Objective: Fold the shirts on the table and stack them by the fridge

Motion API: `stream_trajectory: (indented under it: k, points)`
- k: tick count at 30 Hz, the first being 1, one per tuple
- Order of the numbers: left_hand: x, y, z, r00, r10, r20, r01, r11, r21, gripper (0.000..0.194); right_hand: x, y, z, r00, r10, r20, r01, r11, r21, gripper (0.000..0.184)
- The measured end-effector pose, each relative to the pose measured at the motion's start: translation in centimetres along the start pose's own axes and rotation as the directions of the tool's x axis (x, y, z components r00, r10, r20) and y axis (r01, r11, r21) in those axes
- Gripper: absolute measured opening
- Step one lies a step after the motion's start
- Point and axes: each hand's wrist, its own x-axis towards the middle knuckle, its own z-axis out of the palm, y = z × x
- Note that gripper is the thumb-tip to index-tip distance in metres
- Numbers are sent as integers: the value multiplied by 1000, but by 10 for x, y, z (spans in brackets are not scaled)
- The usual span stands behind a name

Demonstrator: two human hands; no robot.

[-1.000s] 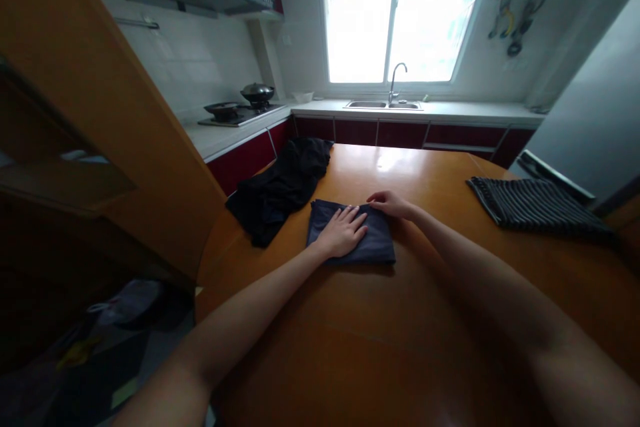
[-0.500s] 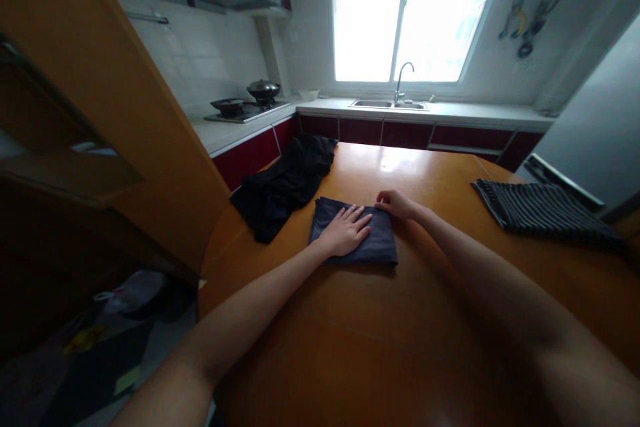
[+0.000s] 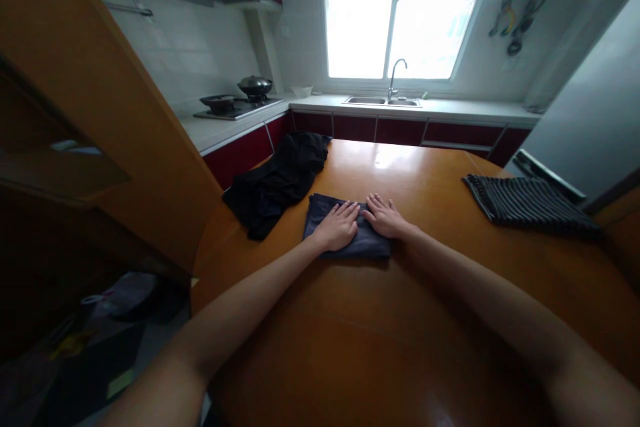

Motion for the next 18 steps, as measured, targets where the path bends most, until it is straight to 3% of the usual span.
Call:
stream_trajectory:
  k: [5, 7, 9, 12, 14, 18]
  points:
    - [1, 0, -1, 999, -3, 33, 1, 998, 62, 57, -4, 30, -12, 987, 111, -118, -109, 994, 26, 62]
    - [2, 0, -1, 999, -13, 47, 9, 996, 93, 57, -23, 28, -12, 975, 40, -217, -19, 995, 97, 61]
    - [2, 0, -1, 999, -5, 53, -1, 993, 122, 57, -51, 19, -10, 938, -138, -317, 201, 964, 176, 59]
    - [2, -1, 0, 999, 20, 44, -27, 987, 159, 58, -91, 2, -8, 875, -413, -254, 453, 883, 123, 67]
    - [2, -2, 1, 999, 21, 40, -28, 984, 176, 58, -105, -6, -9, 861, -469, -194, 489, 870, 65, 75]
    - [2, -2, 1, 999, 19, 40, -26, 982, 190, 58, -105, -13, -8, 891, -401, -213, 424, 903, 75, 78]
